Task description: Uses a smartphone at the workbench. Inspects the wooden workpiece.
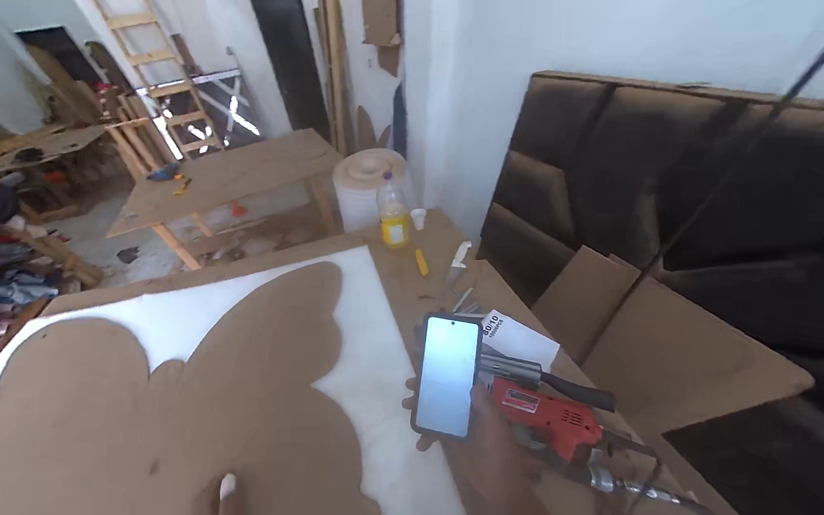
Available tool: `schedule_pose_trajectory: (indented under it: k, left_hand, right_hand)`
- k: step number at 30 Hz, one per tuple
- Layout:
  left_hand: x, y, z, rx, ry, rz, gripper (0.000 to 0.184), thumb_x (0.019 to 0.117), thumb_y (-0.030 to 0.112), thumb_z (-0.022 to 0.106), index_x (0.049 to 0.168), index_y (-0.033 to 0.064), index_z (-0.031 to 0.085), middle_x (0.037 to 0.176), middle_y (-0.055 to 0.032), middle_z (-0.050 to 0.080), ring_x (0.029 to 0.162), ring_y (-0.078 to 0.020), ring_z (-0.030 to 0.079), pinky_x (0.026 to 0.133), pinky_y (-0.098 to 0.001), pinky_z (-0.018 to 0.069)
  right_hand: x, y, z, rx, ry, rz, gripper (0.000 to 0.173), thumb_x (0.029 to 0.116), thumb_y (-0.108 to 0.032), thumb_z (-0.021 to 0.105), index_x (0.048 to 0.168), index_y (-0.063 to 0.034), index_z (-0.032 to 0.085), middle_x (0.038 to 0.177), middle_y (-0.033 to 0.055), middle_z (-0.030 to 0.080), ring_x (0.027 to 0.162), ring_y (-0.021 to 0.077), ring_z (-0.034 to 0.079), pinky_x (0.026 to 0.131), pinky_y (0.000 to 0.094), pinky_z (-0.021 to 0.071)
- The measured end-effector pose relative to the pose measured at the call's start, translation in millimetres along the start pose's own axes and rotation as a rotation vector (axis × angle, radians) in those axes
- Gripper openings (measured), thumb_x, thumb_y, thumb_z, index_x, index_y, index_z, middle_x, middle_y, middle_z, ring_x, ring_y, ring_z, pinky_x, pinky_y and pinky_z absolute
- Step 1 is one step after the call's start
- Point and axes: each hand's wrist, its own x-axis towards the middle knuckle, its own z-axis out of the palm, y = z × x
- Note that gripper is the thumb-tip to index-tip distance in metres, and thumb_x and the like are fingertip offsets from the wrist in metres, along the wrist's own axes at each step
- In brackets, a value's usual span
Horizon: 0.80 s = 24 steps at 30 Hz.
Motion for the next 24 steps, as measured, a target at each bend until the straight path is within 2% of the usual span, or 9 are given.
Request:
schedule_pose_trajectory:
  k: [4,8,10,16,19,21,24]
  left_hand:
    - [-1.6,-3.6,0.3,0.075,0.041,-0.071,0.034,0.1003,0.037,0.054,0.126,0.02,0.069,0.122,-0.0063,0.069,0.111,-0.017,0.066,0.096,-0.0434,0.0563]
    - [1.2,-3.7,2.9,0.085,0.034,-0.06,0.032,0.0988,0.035,0.058,0.125,0.0201,0.069,0.124,-0.0073,0.067,0.112,-0.0174,0.065,0.096,-0.043,0.0558]
    - [0.6,-0.9,2.2,0.098,0.027,-0.062,0.034,0.0986,0.037,0.058,0.126,0.0199,0.068,0.123,-0.0083,0.067,0.112,-0.0194,0.065,0.096,-0.0454,0.0552]
    - [2.5,7.2,2.5,0.139,0.045,-0.032,0.04,0.0964,0.045,0.056,0.124,0.0191,0.069,0.119,-0.0082,0.068,0.109,-0.022,0.065,0.095,-0.0476,0.0547]
    - [5.1,20.5,-0.1,0.173,0.011,-0.038,0.047,0.0969,0.051,0.053,0.125,0.0165,0.069,0.121,-0.0112,0.068,0.114,-0.0267,0.064,0.099,-0.0525,0.0524]
    - [5.9,22.8,-1.1,0.198,-0.009,-0.049,0.048,0.0969,0.051,0.053,0.125,0.0157,0.069,0.122,-0.0119,0.068,0.115,-0.0276,0.064,0.1,-0.0535,0.052]
    - [6.1,35.4,-4.4,0.193,-0.028,-0.076,0.044,0.0962,0.046,0.057,0.124,0.0139,0.069,0.12,-0.0133,0.068,0.114,-0.0301,0.064,0.099,-0.0559,0.0518]
  right_hand:
    - [1.7,-7.5,4.2,0.019,-0.078,0.022,0.068,0.1041,-0.046,0.048,0.156,-0.0087,0.025,0.145,0.0392,0.045,0.122,0.0626,0.053,0.08,0.0715,0.0561]
    - [5.5,-7.4,6.1,0.055,-0.116,0.04,0.066,0.1025,-0.043,0.05,0.156,-0.013,0.025,0.146,0.039,0.043,0.125,0.0647,0.049,0.087,0.0767,0.0507]
    - [4.8,-5.6,6.9,0.051,-0.108,0.038,0.062,0.1028,-0.04,0.049,0.155,-0.013,0.029,0.145,0.039,0.045,0.124,0.0643,0.05,0.087,0.0762,0.0508]
    - [-0.1,-1.4,12.9,0.025,-0.072,0.041,0.055,0.1057,-0.036,0.044,0.154,-0.0144,0.03,0.14,0.039,0.049,0.118,0.0617,0.057,0.08,0.0703,0.0561]
    - [-4.3,2.6,14.8,-0.011,-0.073,0.052,0.053,0.1061,-0.036,0.043,0.153,-0.0132,0.033,0.138,0.039,0.051,0.115,0.0607,0.059,0.077,0.068,0.0582]
    - [-11.3,8.4,18.9,-0.03,-0.09,0.077,0.051,0.1055,-0.029,0.046,0.152,-0.0133,0.033,0.138,0.0378,0.051,0.113,0.0594,0.06,0.076,0.0664,0.0592]
    - [-23.1,20.2,25.0,-0.03,-0.148,0.132,0.061,0.1009,-0.016,0.057,0.155,-0.0158,0.028,0.141,0.0369,0.049,0.113,0.0587,0.06,0.08,0.068,0.0581]
